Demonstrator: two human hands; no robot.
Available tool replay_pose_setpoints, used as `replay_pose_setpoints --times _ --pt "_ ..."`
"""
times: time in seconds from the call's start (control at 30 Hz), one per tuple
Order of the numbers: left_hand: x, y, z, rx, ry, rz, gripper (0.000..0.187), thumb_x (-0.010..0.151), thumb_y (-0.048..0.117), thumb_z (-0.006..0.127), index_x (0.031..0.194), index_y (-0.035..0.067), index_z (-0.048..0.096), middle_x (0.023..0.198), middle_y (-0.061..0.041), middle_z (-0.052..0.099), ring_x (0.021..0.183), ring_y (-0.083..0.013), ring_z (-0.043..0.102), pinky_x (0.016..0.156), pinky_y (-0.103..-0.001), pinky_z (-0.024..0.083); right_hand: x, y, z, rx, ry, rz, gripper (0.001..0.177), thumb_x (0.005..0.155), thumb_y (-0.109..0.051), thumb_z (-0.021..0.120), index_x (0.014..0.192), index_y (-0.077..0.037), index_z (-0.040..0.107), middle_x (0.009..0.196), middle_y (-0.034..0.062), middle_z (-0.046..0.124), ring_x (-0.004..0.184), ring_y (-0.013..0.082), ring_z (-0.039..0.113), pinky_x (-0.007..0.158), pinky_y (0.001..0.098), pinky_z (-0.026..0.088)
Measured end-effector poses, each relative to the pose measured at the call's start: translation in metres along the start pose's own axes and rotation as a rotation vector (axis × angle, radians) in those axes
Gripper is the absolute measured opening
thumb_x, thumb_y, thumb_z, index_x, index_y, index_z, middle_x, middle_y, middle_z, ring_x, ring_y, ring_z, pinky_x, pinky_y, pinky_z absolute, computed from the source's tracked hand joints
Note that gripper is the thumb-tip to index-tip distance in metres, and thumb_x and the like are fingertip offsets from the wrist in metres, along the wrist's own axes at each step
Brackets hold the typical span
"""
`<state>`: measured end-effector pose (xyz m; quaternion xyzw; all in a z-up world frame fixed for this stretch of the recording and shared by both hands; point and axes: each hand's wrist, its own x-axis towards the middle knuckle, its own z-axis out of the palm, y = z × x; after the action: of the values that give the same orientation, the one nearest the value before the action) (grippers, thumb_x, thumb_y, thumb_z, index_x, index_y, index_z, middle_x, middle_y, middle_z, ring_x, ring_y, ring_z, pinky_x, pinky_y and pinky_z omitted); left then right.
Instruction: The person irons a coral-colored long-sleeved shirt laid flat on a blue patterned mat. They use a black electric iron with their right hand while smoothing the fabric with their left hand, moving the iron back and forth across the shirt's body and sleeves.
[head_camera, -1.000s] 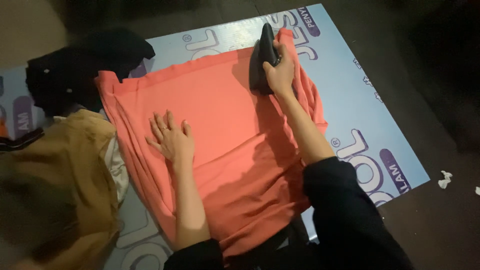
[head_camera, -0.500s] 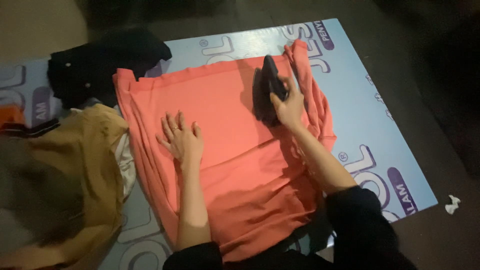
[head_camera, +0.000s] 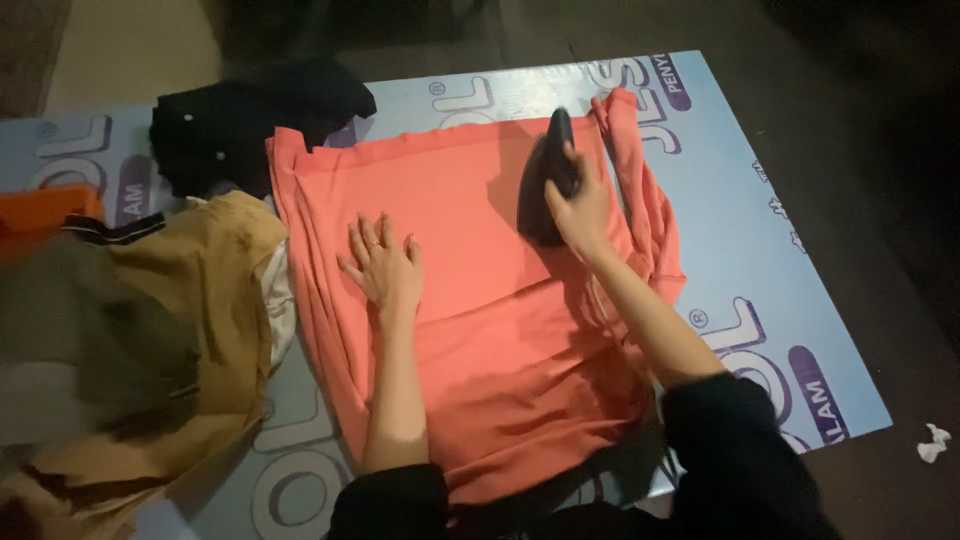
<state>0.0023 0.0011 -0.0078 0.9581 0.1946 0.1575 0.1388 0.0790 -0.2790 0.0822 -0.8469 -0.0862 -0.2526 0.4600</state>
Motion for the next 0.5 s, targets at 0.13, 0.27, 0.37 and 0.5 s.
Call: replay_pose_setpoints --times 0.13,0.27,0.37,0.5 --pt "0.0 0.0 -0.002 -0.004 -0.003 0.011 0.058 0.1 0.046 0.051 0.151 0.021 0.048 0.162 -0.012 0.039 0.156 -0.0296 0.024 0.113 -0.067 0.02 -0.047 -0.005 -0.026 0.106 -0.084 -0.033 0.062 0.081 -0.002 0.076 0.141 -0.01 0.061 0.124 0.0262 0.068 0.113 0.0476 0.066 0.092 0.053 0.053" --pt "-0.002 0.001 -0.003 0.007 -0.024 0.009 0.056 0.102 0.045 0.049 0.151 0.02 0.047 0.163 -0.013 0.037 0.156 -0.0301 0.023 0.113 -0.067 0.02 -0.049 0.005 -0.03 0.135 -0.147 -0.042 0.059 0.08 -0.007 0.077 0.138 -0.018 0.068 0.119 0.0133 0.073 0.11 0.0334 0.07 0.091 0.0426 0.053" --pt "0.001 0.0 0.002 0.008 -0.024 0.001 0.056 0.102 0.047 0.048 0.151 0.021 0.047 0.164 -0.013 0.036 0.156 -0.0296 0.022 0.113 -0.067 0.019 -0.019 0.011 -0.012 0.152 -0.092 -0.061 0.056 0.08 -0.006 0.077 0.135 -0.018 0.07 0.114 0.0152 0.074 0.105 0.0342 0.071 0.089 0.0426 0.054" --pt "-0.004 -0.001 -0.002 -0.001 0.034 0.037 0.056 0.1 0.044 0.051 0.15 0.019 0.05 0.162 -0.015 0.039 0.156 -0.0311 0.024 0.114 -0.068 0.018 0.025 0.032 0.026 0.056 0.045 -0.041 0.053 0.08 -0.011 0.079 0.13 -0.026 0.072 0.11 0.0101 0.076 0.099 0.0322 0.074 0.081 0.0401 0.057"
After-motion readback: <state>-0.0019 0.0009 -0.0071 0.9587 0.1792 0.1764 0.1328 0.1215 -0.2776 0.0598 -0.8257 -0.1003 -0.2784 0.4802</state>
